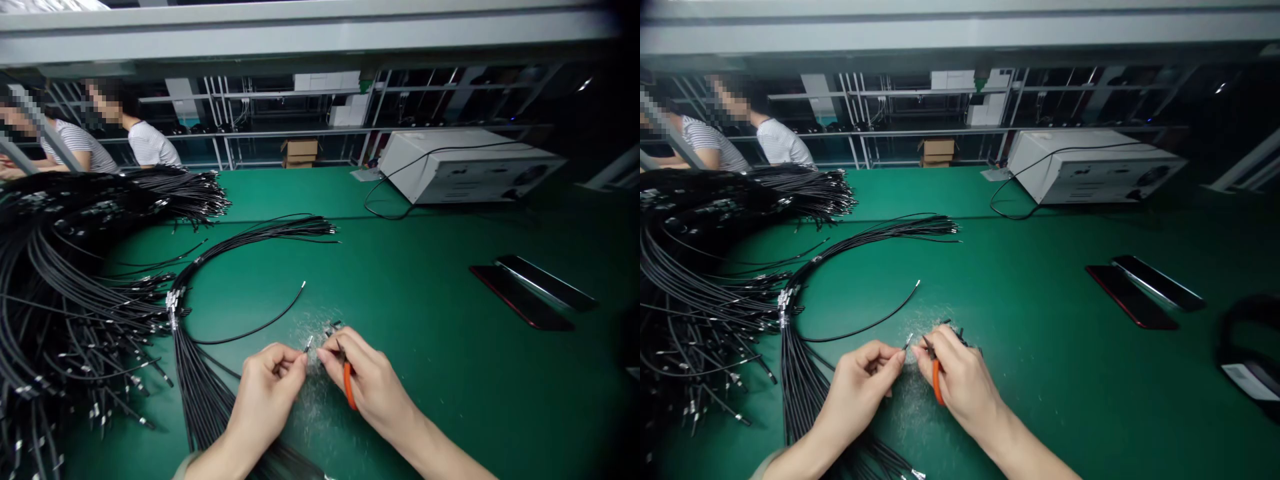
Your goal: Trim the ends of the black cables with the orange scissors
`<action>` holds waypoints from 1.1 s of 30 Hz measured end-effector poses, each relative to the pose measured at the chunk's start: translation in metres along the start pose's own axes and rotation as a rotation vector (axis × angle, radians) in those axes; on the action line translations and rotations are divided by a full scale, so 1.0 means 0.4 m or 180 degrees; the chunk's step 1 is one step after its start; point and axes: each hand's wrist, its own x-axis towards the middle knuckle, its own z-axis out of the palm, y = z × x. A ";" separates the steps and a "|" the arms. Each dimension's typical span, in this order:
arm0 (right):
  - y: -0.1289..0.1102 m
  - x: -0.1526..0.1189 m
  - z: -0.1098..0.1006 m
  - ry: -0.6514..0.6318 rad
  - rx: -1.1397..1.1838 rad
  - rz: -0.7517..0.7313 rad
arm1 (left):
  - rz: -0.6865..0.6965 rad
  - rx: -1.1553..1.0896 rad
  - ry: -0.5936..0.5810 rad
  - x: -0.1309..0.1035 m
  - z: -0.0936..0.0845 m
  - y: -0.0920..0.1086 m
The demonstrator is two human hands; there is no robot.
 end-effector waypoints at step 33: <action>-0.027 -0.003 0.028 -0.0704 -0.1700 0.0344 | -0.0084 -0.0211 0.0044 0.005 0.008 -0.007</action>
